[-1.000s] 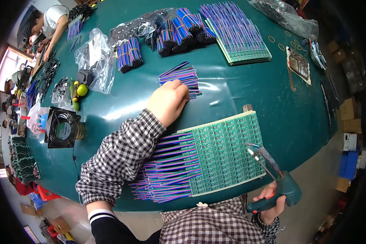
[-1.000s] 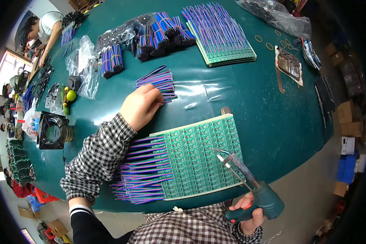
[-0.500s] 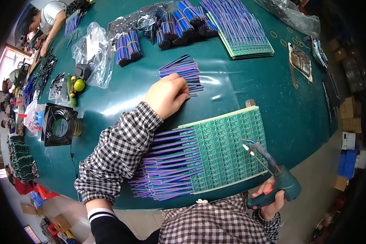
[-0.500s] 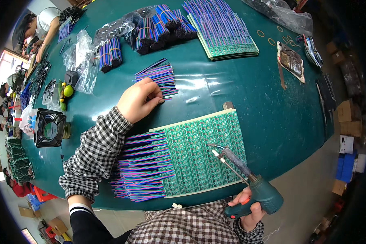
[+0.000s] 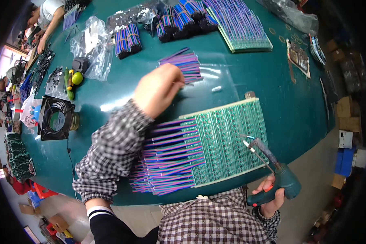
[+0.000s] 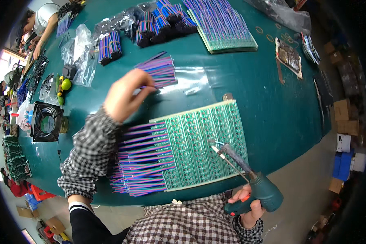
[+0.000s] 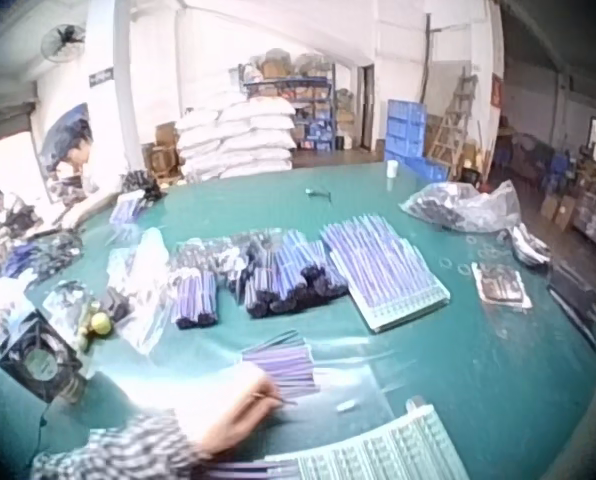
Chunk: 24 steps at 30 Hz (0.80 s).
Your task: The person repeatedly takes ribbon cables from a pile, positions them along a circuit board panel, and solders them to the board using a soldering iron.
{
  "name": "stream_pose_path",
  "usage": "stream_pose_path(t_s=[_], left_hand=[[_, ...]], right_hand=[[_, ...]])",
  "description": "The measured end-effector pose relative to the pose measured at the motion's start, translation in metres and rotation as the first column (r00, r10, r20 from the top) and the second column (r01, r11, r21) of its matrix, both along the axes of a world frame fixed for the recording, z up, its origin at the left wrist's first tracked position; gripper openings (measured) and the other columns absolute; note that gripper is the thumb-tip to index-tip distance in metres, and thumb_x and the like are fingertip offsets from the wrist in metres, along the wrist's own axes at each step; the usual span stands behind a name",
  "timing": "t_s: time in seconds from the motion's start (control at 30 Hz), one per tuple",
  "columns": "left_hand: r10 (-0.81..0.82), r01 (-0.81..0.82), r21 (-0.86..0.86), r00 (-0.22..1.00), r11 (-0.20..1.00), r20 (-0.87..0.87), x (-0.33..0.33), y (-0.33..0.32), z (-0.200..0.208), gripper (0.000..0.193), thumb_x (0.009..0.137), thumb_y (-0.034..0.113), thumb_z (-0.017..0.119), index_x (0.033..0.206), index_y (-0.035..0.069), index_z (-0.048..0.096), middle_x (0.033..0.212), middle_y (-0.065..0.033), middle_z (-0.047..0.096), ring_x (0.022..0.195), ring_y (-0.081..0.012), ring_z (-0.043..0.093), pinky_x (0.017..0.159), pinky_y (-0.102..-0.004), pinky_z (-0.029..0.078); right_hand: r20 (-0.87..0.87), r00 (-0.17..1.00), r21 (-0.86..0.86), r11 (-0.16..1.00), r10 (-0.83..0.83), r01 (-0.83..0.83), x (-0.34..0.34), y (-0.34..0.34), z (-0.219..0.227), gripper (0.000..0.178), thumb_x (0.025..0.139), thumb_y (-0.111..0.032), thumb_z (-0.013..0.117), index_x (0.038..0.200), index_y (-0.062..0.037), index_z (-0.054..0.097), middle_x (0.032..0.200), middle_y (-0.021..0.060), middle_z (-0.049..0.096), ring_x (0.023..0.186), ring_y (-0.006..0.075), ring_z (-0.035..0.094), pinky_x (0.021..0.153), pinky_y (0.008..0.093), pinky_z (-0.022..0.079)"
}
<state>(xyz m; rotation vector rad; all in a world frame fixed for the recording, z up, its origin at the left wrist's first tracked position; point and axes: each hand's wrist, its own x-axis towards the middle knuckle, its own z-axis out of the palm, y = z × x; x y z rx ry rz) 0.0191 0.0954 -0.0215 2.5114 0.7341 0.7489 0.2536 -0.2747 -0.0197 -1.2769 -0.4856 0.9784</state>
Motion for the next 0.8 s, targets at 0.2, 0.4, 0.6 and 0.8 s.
stream_pose_path(t_s=[0.2,0.4,0.6,0.8], left_hand=[[0.029,-0.008,-0.394,0.998,0.919,0.049,-0.017,-0.104,0.078,0.010,0.091,-0.005,0.063,0.100,-0.001,0.065,0.093,-0.0058,0.066,0.083,-0.0142,0.063,0.074,-0.0270,0.050],[-0.131,0.108,-0.261,0.989,0.959,-0.071,-0.023,-0.174,0.039,0.032,0.079,-0.001,0.069,0.110,-0.001,0.069,0.100,-0.0108,0.060,0.086,-0.0264,0.064,0.073,-0.0354,0.054],[-0.174,0.200,0.113,0.964,0.973,-0.202,-0.022,-0.182,0.027,0.045,0.070,0.009,0.066,0.112,-0.008,0.068,0.102,-0.0132,0.062,0.080,-0.0217,0.062,0.065,-0.0292,0.053],[-0.162,0.214,0.201,0.956,0.956,-0.245,-0.021,-0.178,0.027,0.044,0.072,0.016,0.063,0.109,-0.007,0.067,0.103,-0.0112,0.061,0.086,-0.0188,0.061,0.066,-0.0266,0.052]], right_hand=[[-0.080,0.997,0.046,0.999,0.011,-0.007,0.003,-0.006,0.005,0.067,0.093,-0.048,0.068,0.125,0.0085,0.049,0.092,0.0131,0.061,0.083,0.0252,0.066,0.069,0.0415,0.065],[-0.025,0.995,0.018,0.995,0.101,-0.100,-0.007,-0.008,0.004,0.067,0.096,-0.054,0.059,0.118,0.0084,0.049,0.092,0.0104,0.057,0.083,0.0220,0.064,0.067,0.0359,0.064],[-0.055,0.993,-0.030,0.994,0.104,-0.105,-0.012,-0.022,0.014,0.067,0.092,-0.052,0.066,0.118,0.0088,0.053,0.100,0.0148,0.060,0.093,0.0261,0.066,0.075,0.0409,0.064],[-0.115,0.982,-0.084,0.983,0.153,-0.163,-0.019,-0.036,0.022,0.068,0.087,-0.049,0.076,0.118,0.0082,0.057,0.109,0.0184,0.064,0.101,0.0293,0.068,0.088,0.0434,0.060]])
